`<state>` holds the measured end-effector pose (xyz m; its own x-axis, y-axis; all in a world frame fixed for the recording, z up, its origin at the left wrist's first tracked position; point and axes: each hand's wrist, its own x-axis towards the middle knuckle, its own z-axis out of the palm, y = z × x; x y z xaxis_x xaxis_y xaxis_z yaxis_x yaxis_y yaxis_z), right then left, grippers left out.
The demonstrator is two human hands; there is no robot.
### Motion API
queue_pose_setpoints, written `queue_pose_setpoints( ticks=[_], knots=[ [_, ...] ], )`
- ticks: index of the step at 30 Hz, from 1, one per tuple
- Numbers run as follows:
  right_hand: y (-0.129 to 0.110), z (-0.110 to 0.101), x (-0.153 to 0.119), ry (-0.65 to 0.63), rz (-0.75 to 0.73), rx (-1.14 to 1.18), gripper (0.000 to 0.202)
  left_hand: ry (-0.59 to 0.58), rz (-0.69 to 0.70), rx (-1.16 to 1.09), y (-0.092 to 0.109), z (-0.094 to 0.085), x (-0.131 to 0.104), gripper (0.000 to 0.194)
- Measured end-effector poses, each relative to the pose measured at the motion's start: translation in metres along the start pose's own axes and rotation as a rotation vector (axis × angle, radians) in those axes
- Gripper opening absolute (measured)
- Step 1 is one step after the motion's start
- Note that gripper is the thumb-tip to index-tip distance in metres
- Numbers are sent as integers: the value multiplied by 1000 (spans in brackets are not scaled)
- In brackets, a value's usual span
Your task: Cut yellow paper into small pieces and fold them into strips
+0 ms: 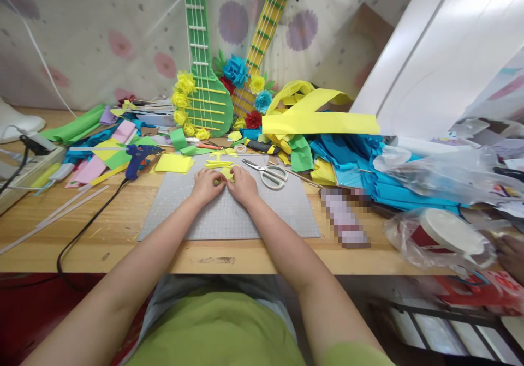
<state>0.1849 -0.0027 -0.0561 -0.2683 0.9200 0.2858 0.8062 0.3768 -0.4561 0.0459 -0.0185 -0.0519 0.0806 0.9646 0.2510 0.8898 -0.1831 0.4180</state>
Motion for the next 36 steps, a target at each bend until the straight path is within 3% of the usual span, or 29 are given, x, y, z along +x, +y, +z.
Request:
queue_pose_setpoints(
  ticks=[8,18,23,30,36],
  knots=[
    [-1,-6,-5,26,43,-57,32,3,-8,15,1,0,0,12],
    [3,-1,-6,23,39,-31,29,20,-71,21,7,2,2,18],
    [4,0,-6,18,36,-28,29,-14,0,-13,1,-2,1,13],
    [6,-3,-6,76,34,44,29,-16,174,-71,-17,-13,-12,44],
    [9,-13,-12,67,77,29,36,-36,183,87,-13,-26,-21,44]
  ],
)
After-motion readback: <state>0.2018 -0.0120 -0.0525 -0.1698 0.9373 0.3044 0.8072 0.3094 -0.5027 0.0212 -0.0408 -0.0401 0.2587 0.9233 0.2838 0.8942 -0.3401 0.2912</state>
